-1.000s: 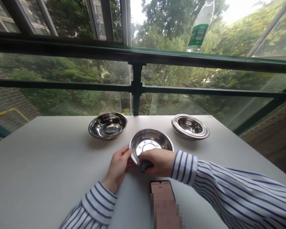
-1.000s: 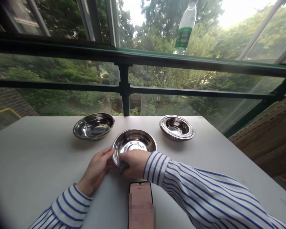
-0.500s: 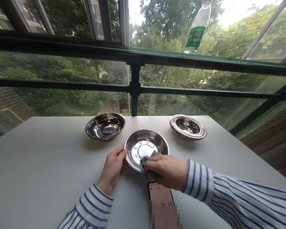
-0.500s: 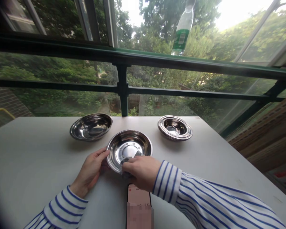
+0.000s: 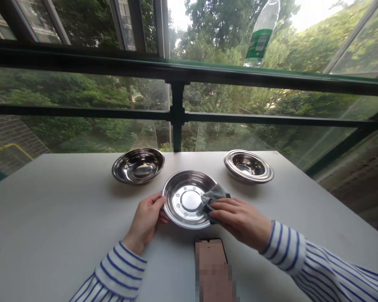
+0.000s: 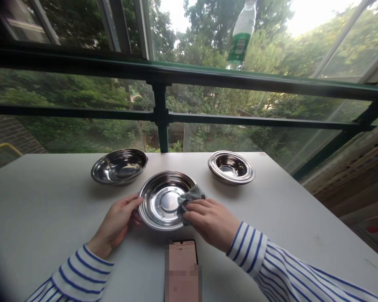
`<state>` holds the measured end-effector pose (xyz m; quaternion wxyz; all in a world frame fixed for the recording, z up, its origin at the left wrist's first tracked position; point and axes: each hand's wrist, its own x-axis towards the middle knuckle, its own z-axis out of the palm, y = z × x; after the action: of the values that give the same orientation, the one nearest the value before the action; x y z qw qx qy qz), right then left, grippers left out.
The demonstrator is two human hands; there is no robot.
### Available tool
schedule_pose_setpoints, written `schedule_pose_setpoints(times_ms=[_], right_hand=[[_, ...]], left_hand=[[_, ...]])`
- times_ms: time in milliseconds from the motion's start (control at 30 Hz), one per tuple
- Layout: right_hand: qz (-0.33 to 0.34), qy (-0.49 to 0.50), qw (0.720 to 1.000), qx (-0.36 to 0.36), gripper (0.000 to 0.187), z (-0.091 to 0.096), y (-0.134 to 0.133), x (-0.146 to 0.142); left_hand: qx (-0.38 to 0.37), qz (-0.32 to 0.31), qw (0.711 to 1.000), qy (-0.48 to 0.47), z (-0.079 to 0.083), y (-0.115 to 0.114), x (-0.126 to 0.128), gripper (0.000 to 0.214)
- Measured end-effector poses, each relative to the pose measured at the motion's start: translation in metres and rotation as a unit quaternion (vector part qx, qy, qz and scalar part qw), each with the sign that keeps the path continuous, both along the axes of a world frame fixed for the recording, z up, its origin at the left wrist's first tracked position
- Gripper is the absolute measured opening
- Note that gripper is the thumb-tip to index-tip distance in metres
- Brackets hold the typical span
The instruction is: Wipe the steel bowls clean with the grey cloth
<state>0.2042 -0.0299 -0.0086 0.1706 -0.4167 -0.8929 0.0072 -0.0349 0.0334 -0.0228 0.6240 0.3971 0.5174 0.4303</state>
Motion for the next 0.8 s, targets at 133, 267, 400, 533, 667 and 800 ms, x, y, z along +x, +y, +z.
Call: schedule_pose_setpoints(times_ms=[133,267,400,533,667,800], right_hand=[[-0.037,0.019,0.999,-0.011,0.022,0.003,0.032,0.022],[-0.035,-0.026,0.999,-0.028,0.022,0.009,0.077,0.008],[-0.012,-0.042,0.998,-0.051,0.020,0.012,0.111,-0.027],[0.010,-0.023,0.997,-0.077,0.022,0.009,0.121,-0.061],[0.043,-0.015,0.991,-0.129,0.027,0.001,0.113,-0.081],[0.086,-0.055,0.976,-0.192,0.026,-0.001,0.103,-0.083]], left_hand=[[-0.006,-0.014,1.000,0.000,0.002,0.000,0.001,0.024],[-0.014,-0.020,1.000,0.002,0.002,0.000,0.003,0.027],[-0.014,-0.024,1.000,0.000,0.001,0.000,0.003,0.027],[-0.012,-0.022,1.000,-0.006,0.000,0.001,0.001,0.029],[-0.011,-0.021,1.000,-0.017,-0.001,0.003,0.001,0.032],[-0.003,-0.017,0.999,-0.028,-0.004,0.004,0.001,0.031]])
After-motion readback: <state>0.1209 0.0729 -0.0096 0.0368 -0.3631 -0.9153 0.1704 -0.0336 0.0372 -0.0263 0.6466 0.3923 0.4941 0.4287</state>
